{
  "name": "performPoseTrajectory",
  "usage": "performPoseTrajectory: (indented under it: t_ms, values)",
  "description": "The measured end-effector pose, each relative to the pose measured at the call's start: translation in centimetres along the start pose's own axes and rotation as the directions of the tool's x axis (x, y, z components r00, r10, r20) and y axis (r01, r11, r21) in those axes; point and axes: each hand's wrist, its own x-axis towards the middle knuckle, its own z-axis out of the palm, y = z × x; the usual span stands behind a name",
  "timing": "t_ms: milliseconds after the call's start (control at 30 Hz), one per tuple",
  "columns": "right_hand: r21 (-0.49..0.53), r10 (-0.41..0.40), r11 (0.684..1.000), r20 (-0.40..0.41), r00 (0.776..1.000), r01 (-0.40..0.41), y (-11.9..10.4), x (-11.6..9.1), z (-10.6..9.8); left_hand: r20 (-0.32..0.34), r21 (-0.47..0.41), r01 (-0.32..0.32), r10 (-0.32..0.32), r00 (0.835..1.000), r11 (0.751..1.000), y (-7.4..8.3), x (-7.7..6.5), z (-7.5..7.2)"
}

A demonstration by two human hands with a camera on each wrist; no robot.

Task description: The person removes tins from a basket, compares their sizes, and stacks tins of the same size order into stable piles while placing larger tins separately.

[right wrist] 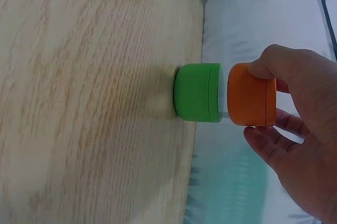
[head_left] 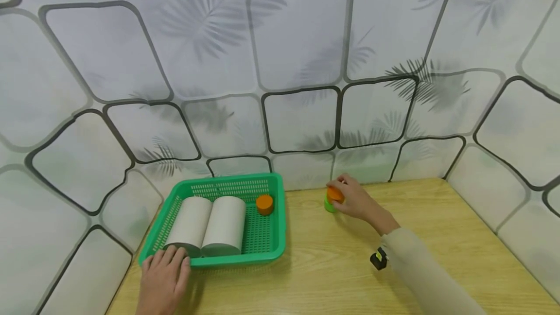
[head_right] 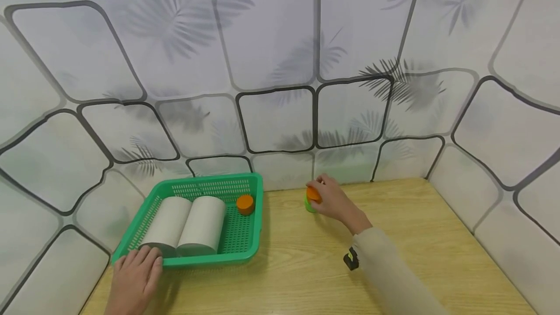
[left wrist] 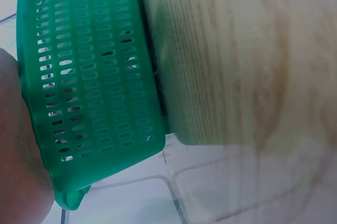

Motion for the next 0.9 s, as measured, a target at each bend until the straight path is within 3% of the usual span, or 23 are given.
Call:
performPoseTrajectory:
  t_ms: [267, 900]
  values:
    - [0.012, 0.013, 1.000, 0.049, 0.999, -0.014, -0.08, 0.58, 0.43, -0.005, -0.001, 0.000, 0.000, 1.000, 1.000, -0.08, -0.19, 0.04]
    - [0.025, 0.068, 0.997, 0.075, 0.995, -0.070, -0.38, 0.54, 0.22, 0.014, 0.002, 0.008, -0.008, 1.000, 1.000, 0.14, 0.07, -0.17]
